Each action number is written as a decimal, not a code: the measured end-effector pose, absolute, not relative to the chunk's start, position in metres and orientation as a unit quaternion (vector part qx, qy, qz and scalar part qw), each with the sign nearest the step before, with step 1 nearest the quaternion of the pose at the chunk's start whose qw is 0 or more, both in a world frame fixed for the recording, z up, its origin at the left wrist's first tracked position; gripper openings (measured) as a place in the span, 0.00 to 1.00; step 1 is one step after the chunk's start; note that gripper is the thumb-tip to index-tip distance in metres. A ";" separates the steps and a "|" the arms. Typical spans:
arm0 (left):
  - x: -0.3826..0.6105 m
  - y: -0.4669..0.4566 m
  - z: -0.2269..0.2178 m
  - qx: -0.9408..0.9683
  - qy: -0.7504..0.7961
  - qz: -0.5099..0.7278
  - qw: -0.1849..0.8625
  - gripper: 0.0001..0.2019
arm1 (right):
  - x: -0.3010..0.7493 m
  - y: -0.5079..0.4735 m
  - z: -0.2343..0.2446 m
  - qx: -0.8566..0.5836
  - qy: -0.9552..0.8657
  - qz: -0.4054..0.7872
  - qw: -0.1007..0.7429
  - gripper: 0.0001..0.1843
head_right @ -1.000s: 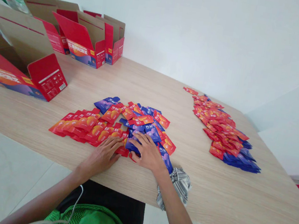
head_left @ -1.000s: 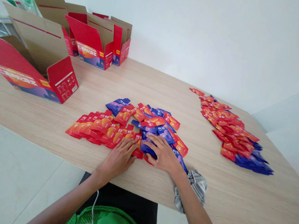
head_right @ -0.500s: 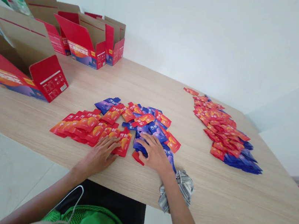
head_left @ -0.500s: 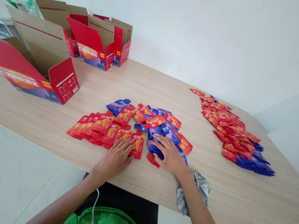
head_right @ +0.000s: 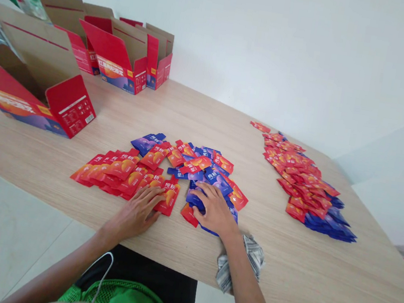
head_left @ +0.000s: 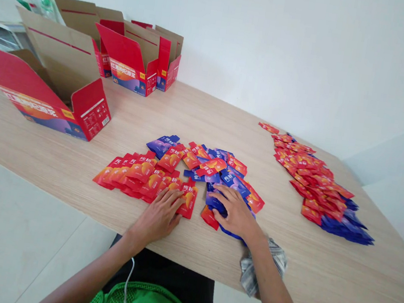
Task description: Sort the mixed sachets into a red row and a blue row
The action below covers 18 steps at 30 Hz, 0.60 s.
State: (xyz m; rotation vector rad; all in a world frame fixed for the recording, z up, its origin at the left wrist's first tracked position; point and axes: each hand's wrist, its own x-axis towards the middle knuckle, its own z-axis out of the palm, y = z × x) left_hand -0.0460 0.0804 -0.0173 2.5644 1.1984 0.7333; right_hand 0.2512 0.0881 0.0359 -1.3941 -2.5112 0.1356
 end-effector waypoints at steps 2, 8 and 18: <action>-0.046 0.080 -0.018 0.869 0.410 0.254 0.108 0.19 | 0.250 0.088 0.037 -0.483 -0.865 0.048 0.128 0.22; -0.046 0.077 -0.019 0.849 0.458 0.257 0.056 0.24 | 0.231 0.102 0.046 -0.470 -0.874 0.032 0.119 0.20; -0.045 0.077 -0.025 0.848 0.474 0.235 0.037 0.25 | 0.138 0.189 0.036 -0.432 -0.894 0.044 0.107 0.27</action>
